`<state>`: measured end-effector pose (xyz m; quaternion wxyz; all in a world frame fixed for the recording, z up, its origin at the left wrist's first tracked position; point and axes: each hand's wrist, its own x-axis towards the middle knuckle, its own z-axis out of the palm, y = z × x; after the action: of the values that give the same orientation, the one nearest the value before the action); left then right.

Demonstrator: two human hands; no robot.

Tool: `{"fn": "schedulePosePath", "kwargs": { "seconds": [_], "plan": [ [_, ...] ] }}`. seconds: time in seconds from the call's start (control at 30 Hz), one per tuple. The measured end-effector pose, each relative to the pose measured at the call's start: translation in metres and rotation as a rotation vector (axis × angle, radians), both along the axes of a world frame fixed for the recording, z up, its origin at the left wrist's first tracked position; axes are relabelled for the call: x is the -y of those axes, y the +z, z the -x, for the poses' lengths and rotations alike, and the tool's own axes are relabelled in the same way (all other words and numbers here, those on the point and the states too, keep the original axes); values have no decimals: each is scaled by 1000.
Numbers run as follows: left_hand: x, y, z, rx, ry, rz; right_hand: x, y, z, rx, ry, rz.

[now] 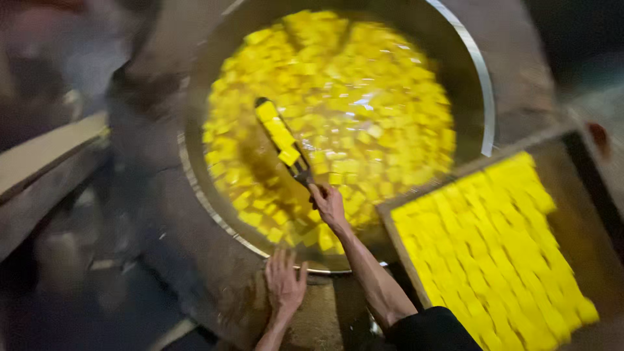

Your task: The person uses a slotted metal spatula to lift yellow food cubes from a large pot of hot liquid and places them into a rectangular wooden tray. The person repeatedly scoops and arranges the cubes in the tray throughout the clip.

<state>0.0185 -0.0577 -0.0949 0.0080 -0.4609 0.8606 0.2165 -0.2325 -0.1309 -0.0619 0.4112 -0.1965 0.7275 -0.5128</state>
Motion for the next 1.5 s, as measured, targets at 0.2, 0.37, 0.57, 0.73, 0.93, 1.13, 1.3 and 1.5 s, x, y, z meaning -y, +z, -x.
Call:
{"fn": "schedulePosePath", "kwargs": {
  "seconds": [0.2, 0.37, 0.57, 0.73, 0.93, 1.13, 1.3, 1.5],
  "plan": [
    [-30, 3, 15, -121, 21, 169, -179, 57, 96, -85, -159, 128],
    [-88, 30, 128, -577, -250, 128, -363, 93, 185, -394, -357, -110],
    [-170, 64, 241, -569, -648, -13, -515, 124, 270, -635, -499, -487],
    [-187, 70, 263, -426, -708, 37, -555, 124, 332, -793, -453, -532],
    [-187, 74, 264, -432, -657, 32, -552, 100, 351, -1010, -328, -690],
    [-182, 77, 271, -432, -648, 30, -545, 73, 330, -1293, -246, -738],
    [-183, 80, 271, -471, -622, 29, -539, 76, 309, -1273, -194, -760],
    [-165, 74, 252, -627, -523, -22, -460, 108, 266, -1265, -535, -300]
  ]
}}
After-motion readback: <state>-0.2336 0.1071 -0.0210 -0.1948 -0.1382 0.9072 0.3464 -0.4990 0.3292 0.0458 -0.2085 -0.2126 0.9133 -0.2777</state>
